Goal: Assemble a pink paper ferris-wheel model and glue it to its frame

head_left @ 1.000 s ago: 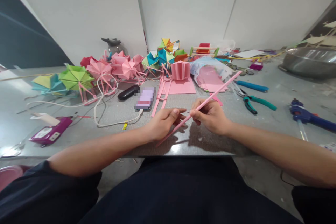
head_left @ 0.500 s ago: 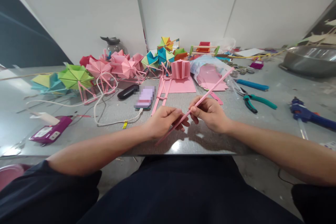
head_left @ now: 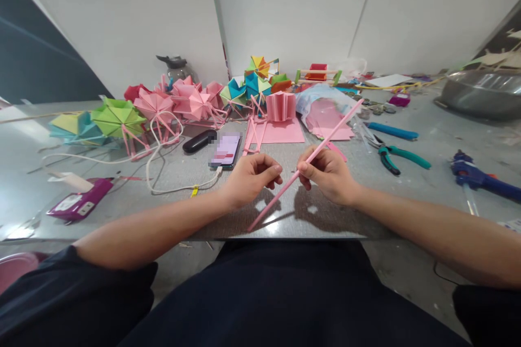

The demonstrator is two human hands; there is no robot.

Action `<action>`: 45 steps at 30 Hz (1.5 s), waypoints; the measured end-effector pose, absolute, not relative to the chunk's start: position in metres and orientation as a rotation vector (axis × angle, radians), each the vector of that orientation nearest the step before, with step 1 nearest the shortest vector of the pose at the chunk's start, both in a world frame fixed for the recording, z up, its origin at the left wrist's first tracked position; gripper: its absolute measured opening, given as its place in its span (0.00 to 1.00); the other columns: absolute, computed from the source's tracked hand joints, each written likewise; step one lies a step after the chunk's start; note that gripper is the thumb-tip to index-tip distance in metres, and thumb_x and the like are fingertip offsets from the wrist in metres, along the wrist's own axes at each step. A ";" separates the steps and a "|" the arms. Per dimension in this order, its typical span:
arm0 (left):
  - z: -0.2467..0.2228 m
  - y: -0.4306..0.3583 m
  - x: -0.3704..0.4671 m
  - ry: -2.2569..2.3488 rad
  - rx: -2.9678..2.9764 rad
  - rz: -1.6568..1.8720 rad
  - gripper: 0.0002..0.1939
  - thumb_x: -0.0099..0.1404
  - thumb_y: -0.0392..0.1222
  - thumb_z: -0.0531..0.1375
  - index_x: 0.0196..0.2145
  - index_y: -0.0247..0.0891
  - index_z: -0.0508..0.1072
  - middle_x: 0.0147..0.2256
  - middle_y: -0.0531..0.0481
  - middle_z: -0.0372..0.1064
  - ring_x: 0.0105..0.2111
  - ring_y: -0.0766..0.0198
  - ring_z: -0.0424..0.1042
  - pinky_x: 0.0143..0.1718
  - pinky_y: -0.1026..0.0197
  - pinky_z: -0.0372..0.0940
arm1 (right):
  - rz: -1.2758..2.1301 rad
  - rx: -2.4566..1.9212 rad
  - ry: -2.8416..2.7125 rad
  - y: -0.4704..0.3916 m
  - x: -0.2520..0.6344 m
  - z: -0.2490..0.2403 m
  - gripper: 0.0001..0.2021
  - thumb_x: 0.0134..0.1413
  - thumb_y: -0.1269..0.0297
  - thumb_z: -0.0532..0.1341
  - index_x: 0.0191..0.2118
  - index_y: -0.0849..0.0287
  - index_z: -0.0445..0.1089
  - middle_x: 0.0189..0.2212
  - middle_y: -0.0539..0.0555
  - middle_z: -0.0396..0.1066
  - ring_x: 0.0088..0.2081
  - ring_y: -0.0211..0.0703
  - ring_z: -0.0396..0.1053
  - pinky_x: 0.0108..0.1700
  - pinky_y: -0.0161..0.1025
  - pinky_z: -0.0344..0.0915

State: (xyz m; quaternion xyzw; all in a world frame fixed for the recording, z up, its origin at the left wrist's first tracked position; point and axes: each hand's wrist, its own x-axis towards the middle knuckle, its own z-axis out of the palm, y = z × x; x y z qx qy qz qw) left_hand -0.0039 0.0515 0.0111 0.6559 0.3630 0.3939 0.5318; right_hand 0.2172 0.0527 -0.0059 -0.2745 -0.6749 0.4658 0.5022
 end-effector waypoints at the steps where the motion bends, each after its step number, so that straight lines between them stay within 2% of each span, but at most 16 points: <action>1: 0.012 0.051 -0.004 0.875 1.592 0.936 0.13 0.70 0.47 0.68 0.32 0.37 0.73 0.26 0.52 0.74 0.26 0.67 0.70 0.31 0.62 0.69 | 1.127 -0.653 -1.631 0.053 0.217 -0.006 0.25 0.60 0.39 0.73 0.32 0.55 0.69 0.20 0.45 0.68 0.20 0.34 0.65 0.21 0.34 0.65; 6: 0.014 0.051 -0.004 0.873 1.719 0.937 0.15 0.74 0.47 0.60 0.29 0.39 0.69 0.22 0.56 0.65 0.23 0.69 0.62 0.29 0.64 0.60 | 1.128 -0.621 -1.650 0.054 0.219 -0.006 0.24 0.61 0.41 0.73 0.32 0.56 0.69 0.20 0.45 0.69 0.19 0.33 0.65 0.21 0.33 0.66; 11: 0.014 0.051 -0.006 0.872 1.824 0.936 0.24 0.78 0.46 0.53 0.23 0.40 0.64 0.19 0.57 0.60 0.22 0.69 0.59 0.29 0.62 0.58 | 1.112 -0.624 -1.646 0.055 0.220 -0.006 0.23 0.61 0.42 0.73 0.32 0.56 0.69 0.20 0.45 0.69 0.19 0.33 0.66 0.20 0.33 0.66; 14: 0.013 0.051 -0.007 0.890 1.784 0.907 0.26 0.79 0.49 0.53 0.22 0.40 0.65 0.17 0.57 0.60 0.20 0.69 0.59 0.28 0.63 0.58 | 1.106 -0.612 -1.647 0.055 0.220 -0.006 0.23 0.62 0.42 0.72 0.32 0.56 0.70 0.20 0.45 0.68 0.19 0.33 0.65 0.20 0.33 0.65; 17: 0.012 0.053 -0.006 0.888 1.712 0.913 0.19 0.75 0.48 0.60 0.28 0.37 0.72 0.22 0.54 0.70 0.21 0.70 0.62 0.27 0.64 0.60 | 1.107 -0.596 -1.652 0.055 0.221 -0.006 0.23 0.63 0.42 0.72 0.32 0.56 0.70 0.20 0.45 0.68 0.19 0.33 0.65 0.20 0.33 0.65; 20: 0.010 0.054 -0.004 0.860 1.614 0.904 0.07 0.68 0.39 0.67 0.32 0.35 0.76 0.28 0.50 0.78 0.23 0.70 0.68 0.29 0.65 0.65 | 1.100 -0.593 -1.652 0.055 0.221 -0.007 0.23 0.63 0.42 0.72 0.32 0.56 0.69 0.20 0.45 0.69 0.19 0.33 0.65 0.20 0.33 0.65; 22: 0.009 0.054 -0.003 0.845 1.532 0.884 0.03 0.65 0.34 0.68 0.34 0.34 0.76 0.29 0.49 0.80 0.24 0.70 0.72 0.31 0.64 0.70 | 1.091 -0.597 -1.649 0.055 0.221 -0.007 0.23 0.63 0.42 0.72 0.32 0.56 0.69 0.20 0.45 0.69 0.19 0.33 0.66 0.20 0.33 0.65; 25: 0.009 0.054 -0.002 0.853 1.471 0.860 0.03 0.65 0.32 0.68 0.34 0.34 0.77 0.29 0.49 0.81 0.25 0.69 0.75 0.33 0.63 0.73 | 1.088 -0.602 -1.644 0.055 0.221 -0.007 0.23 0.63 0.42 0.72 0.32 0.56 0.70 0.20 0.45 0.69 0.19 0.33 0.66 0.20 0.33 0.65; 30: 0.012 0.051 -0.003 0.868 1.536 0.841 0.11 0.72 0.39 0.65 0.31 0.35 0.75 0.26 0.51 0.77 0.23 0.70 0.73 0.29 0.66 0.70 | 1.094 -0.604 -1.645 0.055 0.221 -0.007 0.22 0.63 0.43 0.72 0.32 0.56 0.70 0.20 0.45 0.69 0.19 0.33 0.66 0.20 0.33 0.65; 35: 0.018 0.047 -0.005 0.880 1.746 0.891 0.23 0.78 0.42 0.58 0.23 0.38 0.67 0.18 0.57 0.64 0.18 0.73 0.61 0.23 0.69 0.58 | 1.110 -0.605 -1.661 0.056 0.221 -0.008 0.22 0.63 0.43 0.72 0.32 0.56 0.70 0.21 0.45 0.69 0.19 0.33 0.65 0.20 0.33 0.64; 38: 0.017 0.048 -0.007 0.878 1.787 0.864 0.30 0.80 0.50 0.55 0.19 0.39 0.64 0.15 0.56 0.61 0.17 0.72 0.58 0.22 0.67 0.56 | 1.106 -0.605 -1.651 0.056 0.221 -0.009 0.22 0.63 0.43 0.72 0.32 0.56 0.70 0.21 0.45 0.68 0.20 0.33 0.66 0.20 0.33 0.64; 40: 0.013 0.050 -0.008 0.862 1.706 0.842 0.32 0.80 0.58 0.54 0.21 0.38 0.68 0.17 0.53 0.66 0.17 0.71 0.61 0.23 0.66 0.59 | 1.109 -0.612 -1.648 0.056 0.221 -0.010 0.23 0.63 0.42 0.72 0.32 0.56 0.69 0.22 0.45 0.68 0.20 0.33 0.66 0.20 0.33 0.64; 42: 0.009 0.053 -0.007 0.828 1.605 0.841 0.32 0.78 0.64 0.55 0.27 0.35 0.75 0.23 0.47 0.75 0.19 0.69 0.68 0.25 0.64 0.64 | 1.114 -0.617 -1.651 0.057 0.221 -0.010 0.23 0.62 0.42 0.72 0.32 0.56 0.69 0.21 0.45 0.68 0.20 0.33 0.66 0.20 0.33 0.65; 45: 0.005 0.056 -0.006 0.781 1.521 0.860 0.32 0.76 0.67 0.59 0.35 0.32 0.80 0.32 0.41 0.82 0.25 0.65 0.76 0.31 0.61 0.72 | 1.113 -0.603 -1.660 0.056 0.221 -0.009 0.22 0.63 0.43 0.72 0.33 0.56 0.69 0.21 0.45 0.68 0.20 0.33 0.65 0.20 0.33 0.65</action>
